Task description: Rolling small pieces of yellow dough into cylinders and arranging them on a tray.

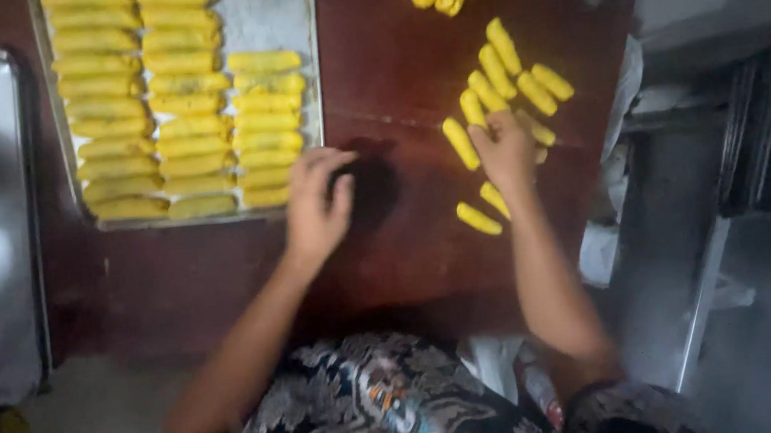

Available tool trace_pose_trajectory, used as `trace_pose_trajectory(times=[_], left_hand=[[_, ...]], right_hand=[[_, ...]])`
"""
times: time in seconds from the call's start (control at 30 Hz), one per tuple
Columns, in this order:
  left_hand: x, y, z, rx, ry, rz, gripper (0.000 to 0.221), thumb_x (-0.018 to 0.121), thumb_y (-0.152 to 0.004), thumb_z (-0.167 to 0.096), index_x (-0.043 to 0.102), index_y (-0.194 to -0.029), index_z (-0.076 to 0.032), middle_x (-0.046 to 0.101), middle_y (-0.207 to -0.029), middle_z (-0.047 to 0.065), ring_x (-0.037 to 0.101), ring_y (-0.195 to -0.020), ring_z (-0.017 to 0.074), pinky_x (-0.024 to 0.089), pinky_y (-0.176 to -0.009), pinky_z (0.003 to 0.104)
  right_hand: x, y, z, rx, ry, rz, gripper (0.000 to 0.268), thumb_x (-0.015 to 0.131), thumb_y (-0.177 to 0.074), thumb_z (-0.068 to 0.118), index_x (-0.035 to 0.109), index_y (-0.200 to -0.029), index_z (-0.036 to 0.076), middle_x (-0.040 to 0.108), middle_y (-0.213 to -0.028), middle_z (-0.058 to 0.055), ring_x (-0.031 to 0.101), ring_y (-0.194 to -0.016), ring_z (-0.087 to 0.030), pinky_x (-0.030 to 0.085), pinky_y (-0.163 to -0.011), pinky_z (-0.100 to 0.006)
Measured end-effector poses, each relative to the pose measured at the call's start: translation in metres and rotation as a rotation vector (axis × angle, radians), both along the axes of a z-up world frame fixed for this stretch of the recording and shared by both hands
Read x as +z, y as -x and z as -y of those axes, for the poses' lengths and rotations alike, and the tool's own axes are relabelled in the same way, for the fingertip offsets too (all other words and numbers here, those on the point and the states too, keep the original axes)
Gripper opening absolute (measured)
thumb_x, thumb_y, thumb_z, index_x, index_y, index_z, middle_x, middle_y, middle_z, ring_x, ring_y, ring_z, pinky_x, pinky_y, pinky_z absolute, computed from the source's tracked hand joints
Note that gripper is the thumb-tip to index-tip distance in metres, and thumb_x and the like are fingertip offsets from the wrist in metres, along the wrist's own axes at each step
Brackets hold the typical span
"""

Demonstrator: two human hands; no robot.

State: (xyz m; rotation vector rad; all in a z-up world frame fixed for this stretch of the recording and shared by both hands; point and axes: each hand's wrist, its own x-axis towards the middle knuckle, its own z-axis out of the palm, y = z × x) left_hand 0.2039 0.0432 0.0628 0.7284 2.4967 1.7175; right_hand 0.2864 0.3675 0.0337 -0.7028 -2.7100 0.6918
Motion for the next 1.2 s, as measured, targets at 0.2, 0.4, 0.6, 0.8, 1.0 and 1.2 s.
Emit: trace_pose_trajectory(times=[0.2,0.4,0.6,0.8,1.0,1.2], left_hand=[[0.012,-0.015,-0.054,-0.175,-0.124,0.039,0.041,0.072,-0.092,-0.005,0.062,-0.132,-0.008,0.059,-0.130,0.015,0.057,-0.124,0.0340,0.048,-0.108,0.042],[-0.031,0.050,-0.062,-0.303,-0.559,0.597,0.051,0.074,-0.093,-0.005,0.054,-0.140,-0.005,0.060,-0.135,0.008,0.062,-0.115,0.0210,0.054,-0.100,0.033],[-0.036,0.166,-0.002,-0.310,-0.406,0.508,0.031,0.074,-0.095,0.000,0.066,-0.124,-0.005,0.072,-0.117,0.005,0.069,-0.107,0.0163,0.058,-0.097,0.030],[-0.025,0.225,0.028,-0.088,0.377,-0.054,0.020,0.077,-0.089,-0.016,0.076,-0.108,-0.011,0.072,-0.104,0.012,0.065,-0.099,0.0330,0.048,-0.089,0.047],[-0.089,0.223,0.038,-0.144,0.649,-0.494,0.013,0.073,-0.094,-0.019,0.075,-0.106,-0.014,0.062,-0.119,0.017,0.052,-0.122,0.0402,0.037,-0.104,0.056],[-0.003,0.175,0.021,-0.036,0.503,-0.479,0.055,0.079,-0.088,-0.016,0.062,-0.140,-0.010,0.050,-0.138,0.023,0.046,-0.127,0.0435,0.034,-0.108,0.057]], right_hand=[[-0.023,-0.012,0.006,-0.090,0.120,-0.113,0.025,0.082,-0.087,0.013,0.064,-0.102,0.002,0.067,-0.099,-0.013,0.066,-0.091,-0.024,0.054,-0.084,-0.037],[0.052,0.049,0.085,0.206,0.840,-0.126,0.028,0.070,-0.096,-0.002,0.061,-0.122,-0.001,0.066,-0.120,-0.008,0.065,-0.110,-0.019,0.055,-0.097,-0.032],[-0.005,0.166,0.120,0.310,0.952,-0.185,0.032,0.070,-0.099,-0.002,0.060,-0.128,0.002,0.068,-0.122,-0.007,0.069,-0.104,-0.015,0.060,-0.086,-0.030],[-0.043,0.229,0.147,0.369,0.454,-0.117,0.018,0.078,-0.101,0.016,0.071,-0.115,0.008,0.076,-0.105,-0.008,0.073,-0.092,-0.022,0.058,-0.082,-0.033],[-0.008,0.204,0.151,0.397,0.131,-0.082,0.029,0.078,-0.096,0.025,0.071,-0.119,0.010,0.065,-0.120,-0.015,0.063,-0.112,-0.034,0.052,-0.098,-0.044],[0.047,0.063,0.066,0.112,-0.013,0.079,0.039,0.079,-0.097,0.029,0.070,-0.128,0.008,0.065,-0.127,-0.020,0.057,-0.125,-0.039,0.046,-0.104,-0.048]])
